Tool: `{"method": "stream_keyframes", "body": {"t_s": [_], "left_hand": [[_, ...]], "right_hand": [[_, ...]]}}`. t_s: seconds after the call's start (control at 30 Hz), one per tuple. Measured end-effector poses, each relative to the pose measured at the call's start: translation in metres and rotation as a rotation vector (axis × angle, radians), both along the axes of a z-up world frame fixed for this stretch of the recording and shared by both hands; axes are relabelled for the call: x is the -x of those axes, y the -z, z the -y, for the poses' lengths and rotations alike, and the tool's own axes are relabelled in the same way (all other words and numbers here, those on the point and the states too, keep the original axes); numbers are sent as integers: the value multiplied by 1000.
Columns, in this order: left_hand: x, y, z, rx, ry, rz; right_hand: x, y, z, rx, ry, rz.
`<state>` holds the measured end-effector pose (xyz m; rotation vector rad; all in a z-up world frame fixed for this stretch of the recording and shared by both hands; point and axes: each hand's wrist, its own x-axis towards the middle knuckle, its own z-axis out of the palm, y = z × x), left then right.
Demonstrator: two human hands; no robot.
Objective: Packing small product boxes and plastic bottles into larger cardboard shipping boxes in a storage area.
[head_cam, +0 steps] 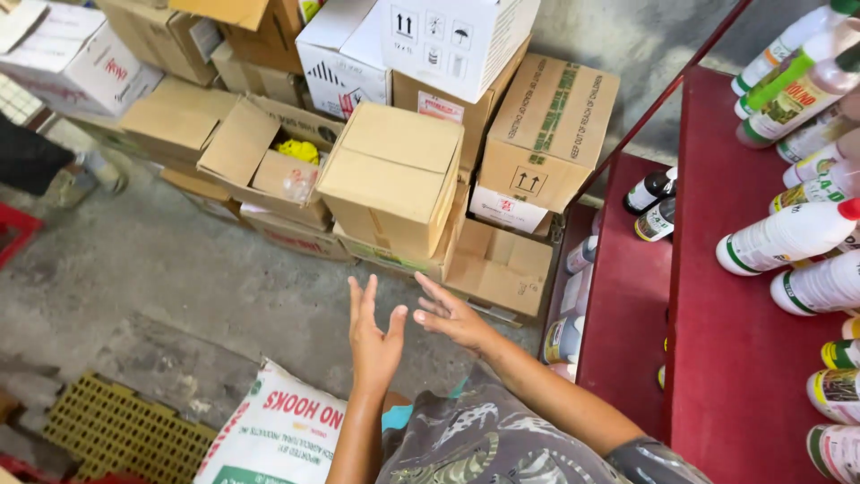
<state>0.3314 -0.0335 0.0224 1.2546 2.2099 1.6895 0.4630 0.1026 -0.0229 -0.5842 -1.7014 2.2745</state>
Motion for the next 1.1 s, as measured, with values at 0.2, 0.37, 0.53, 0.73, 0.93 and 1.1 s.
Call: {"method": "stream_keyframes", "body": {"t_s": [0.2,0.37,0.53,0.73,0.93,1.1], "left_hand": [[24,16,-35,35,103,94],[59,32,-74,100,211,148],[133,31,-110,124,332,173],[239,53,-149,211,286,148],[294,70,-184,298,349,122],[306,104,-215,431,478,10]], "right_hand": [[13,6,-13,44,100,7],[36,22,-40,25,240,26],[88,10,-68,78,405,89],[166,10,-102,-7,471,108],[205,10,-113,-127,529,168],[213,10,-124,-334,558,450]]}}
